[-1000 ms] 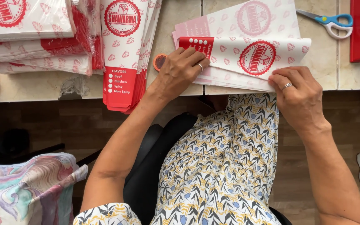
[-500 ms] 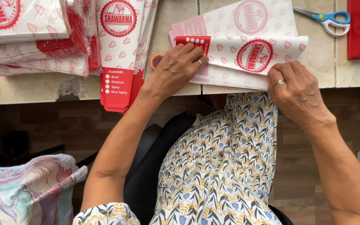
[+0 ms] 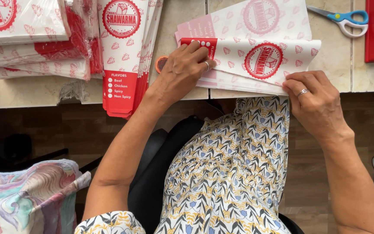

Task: Folding the top edges of paper shawarma bags and stacking them neatly

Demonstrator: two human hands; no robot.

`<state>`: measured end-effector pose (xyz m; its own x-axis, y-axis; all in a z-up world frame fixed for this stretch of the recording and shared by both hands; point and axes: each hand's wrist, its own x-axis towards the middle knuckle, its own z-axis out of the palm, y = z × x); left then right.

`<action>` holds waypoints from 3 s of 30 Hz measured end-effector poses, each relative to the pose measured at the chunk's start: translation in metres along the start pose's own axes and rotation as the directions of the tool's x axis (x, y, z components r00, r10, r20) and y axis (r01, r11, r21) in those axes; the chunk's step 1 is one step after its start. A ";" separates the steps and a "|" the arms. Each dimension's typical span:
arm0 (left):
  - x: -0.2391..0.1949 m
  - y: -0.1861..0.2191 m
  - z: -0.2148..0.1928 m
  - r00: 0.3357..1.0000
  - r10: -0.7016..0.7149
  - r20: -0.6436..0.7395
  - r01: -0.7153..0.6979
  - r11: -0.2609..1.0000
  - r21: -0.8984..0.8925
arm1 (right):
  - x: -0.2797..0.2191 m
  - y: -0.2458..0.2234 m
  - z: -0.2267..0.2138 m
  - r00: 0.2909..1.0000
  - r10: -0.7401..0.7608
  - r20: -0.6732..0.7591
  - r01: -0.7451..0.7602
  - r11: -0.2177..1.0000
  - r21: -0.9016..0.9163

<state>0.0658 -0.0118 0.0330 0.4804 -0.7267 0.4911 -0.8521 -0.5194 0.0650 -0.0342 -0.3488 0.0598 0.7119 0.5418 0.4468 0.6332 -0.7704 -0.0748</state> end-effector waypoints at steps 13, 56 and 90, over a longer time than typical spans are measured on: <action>0.008 0.033 0.006 0.992 -0.051 0.113 0.040 0.994 0.104 | -0.006 0.000 0.004 1.000 -0.011 0.017 0.013 0.989 -0.147; 0.002 0.090 0.033 0.927 -0.364 0.094 0.319 0.895 0.312 | 0.181 -0.021 0.089 0.983 -0.182 0.022 0.132 0.783 0.607; 0.002 0.086 0.035 0.937 -0.321 0.138 0.252 0.894 0.369 | 0.084 0.075 0.057 0.995 -0.001 0.098 -0.055 0.822 0.566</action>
<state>0.0009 -0.0738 0.0087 0.7525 -0.5761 0.3191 -0.5642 -0.8139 -0.1390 0.0902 -0.3418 0.0404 0.7379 0.5728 0.3571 0.6533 -0.4733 -0.5909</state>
